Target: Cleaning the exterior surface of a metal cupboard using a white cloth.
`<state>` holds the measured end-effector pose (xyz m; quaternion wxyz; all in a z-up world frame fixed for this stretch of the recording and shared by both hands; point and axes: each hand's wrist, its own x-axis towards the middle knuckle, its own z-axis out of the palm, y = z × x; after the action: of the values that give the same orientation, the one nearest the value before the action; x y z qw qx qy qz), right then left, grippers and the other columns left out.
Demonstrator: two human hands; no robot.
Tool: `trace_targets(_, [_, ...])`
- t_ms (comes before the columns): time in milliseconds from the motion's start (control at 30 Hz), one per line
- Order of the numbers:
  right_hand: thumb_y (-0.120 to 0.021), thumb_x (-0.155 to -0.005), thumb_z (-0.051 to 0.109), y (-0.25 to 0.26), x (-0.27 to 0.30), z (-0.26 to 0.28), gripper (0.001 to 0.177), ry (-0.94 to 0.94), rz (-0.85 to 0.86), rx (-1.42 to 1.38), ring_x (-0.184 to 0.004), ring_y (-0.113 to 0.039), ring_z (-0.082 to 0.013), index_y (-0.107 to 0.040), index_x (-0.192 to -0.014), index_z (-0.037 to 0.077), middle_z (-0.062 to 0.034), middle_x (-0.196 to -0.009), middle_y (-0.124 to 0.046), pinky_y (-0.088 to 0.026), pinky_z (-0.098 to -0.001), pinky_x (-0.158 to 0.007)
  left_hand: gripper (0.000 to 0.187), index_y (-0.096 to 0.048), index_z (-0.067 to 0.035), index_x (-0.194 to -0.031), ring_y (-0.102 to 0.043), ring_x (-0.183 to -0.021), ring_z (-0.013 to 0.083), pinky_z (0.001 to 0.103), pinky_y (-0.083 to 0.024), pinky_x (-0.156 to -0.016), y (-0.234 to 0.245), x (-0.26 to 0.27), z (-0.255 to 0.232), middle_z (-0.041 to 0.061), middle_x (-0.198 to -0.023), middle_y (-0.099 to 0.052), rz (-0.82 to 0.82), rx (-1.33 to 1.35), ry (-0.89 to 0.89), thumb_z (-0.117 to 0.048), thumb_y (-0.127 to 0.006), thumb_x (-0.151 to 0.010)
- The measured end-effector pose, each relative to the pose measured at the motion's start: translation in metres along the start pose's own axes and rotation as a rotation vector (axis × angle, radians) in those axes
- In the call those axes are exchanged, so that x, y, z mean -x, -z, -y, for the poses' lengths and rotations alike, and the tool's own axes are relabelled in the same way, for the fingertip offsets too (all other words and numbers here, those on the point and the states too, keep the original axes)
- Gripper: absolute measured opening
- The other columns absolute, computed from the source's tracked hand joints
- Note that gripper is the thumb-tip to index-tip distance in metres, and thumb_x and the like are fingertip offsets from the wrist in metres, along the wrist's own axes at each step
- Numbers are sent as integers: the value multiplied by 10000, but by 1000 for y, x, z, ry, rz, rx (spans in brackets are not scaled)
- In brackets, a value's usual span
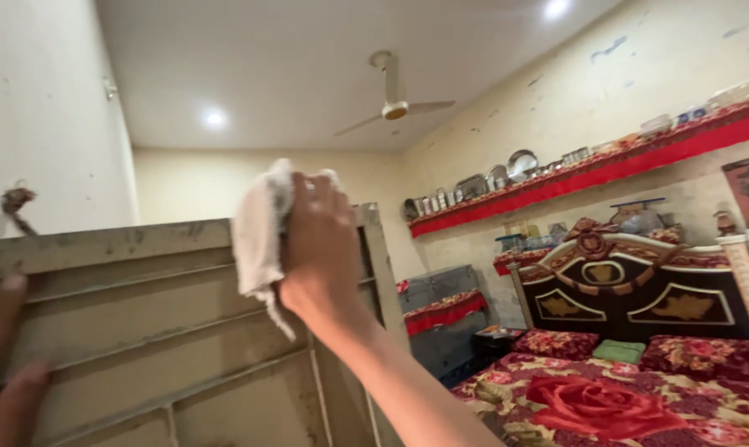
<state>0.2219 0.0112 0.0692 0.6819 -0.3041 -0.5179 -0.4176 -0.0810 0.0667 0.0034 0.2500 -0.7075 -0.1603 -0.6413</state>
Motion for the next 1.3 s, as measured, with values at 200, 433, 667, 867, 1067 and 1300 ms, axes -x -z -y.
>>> trace_targets(200, [-671,-963,224,-16,20,66,389,102,7,-183,-1053,-607,-333,-568,-1261,-5,-188,-1139,-624,-513,-496,-981,624,-544,6,-1371,-383,-1459,536,607,-329,-1203,26,-4,-44,390,-1553,-414,-76,-572,-397,-186,-594,-779])
trace_targets(433, [-598,-893,156,-20,25,108,575,124,-70,-362,-1137,-562,-427,-496,-1407,-80,-241,-1225,-575,-435,-571,-1099,560,-698,-159,-1342,-514,-1502,392,618,-390,-1261,47,33,-57,143,-1543,-565,-27,-1120,-189,-354,-654,-819])
trace_targets(667, [-669,-792,138,-17,28,145,574,158,-63,-271,-1201,-535,-447,-498,-1301,-64,-250,-1293,-549,-382,-599,-1191,539,-669,-210,-1316,-504,-1446,419,652,-475,-1102,40,64,-73,159,-1524,-577,-116,-1021,-127,-376,-619,-806])
trace_targets(867, [-788,-682,115,-21,41,183,686,170,7,-272,-1179,-529,-438,-486,-1259,-101,-292,-1315,-516,-409,-582,-1101,589,-621,-154,-1409,-529,-1389,467,655,-448,-1087,31,87,-66,134,-1488,-574,-197,-832,-135,-373,-557,-866])
trace_targets(1067, [-809,-786,107,-35,57,196,604,235,6,-322,-1219,-555,-417,-493,-1286,-16,-227,-1342,-537,-484,-549,-1082,566,-621,-85,-1352,-564,-1324,463,644,-467,-1045,29,115,-70,141,-1436,-597,-131,-852,-179,-372,-554,-868])
trace_targets(1300, [-811,-963,131,-41,57,209,454,645,21,-442,-1273,-542,-303,-517,-1307,95,-32,-1351,-533,-554,-384,-1118,612,-602,-15,-1338,-495,-1326,504,637,-436,-1028,23,132,-88,214,-1422,-547,-65,-808,-165,-356,-571,-831])
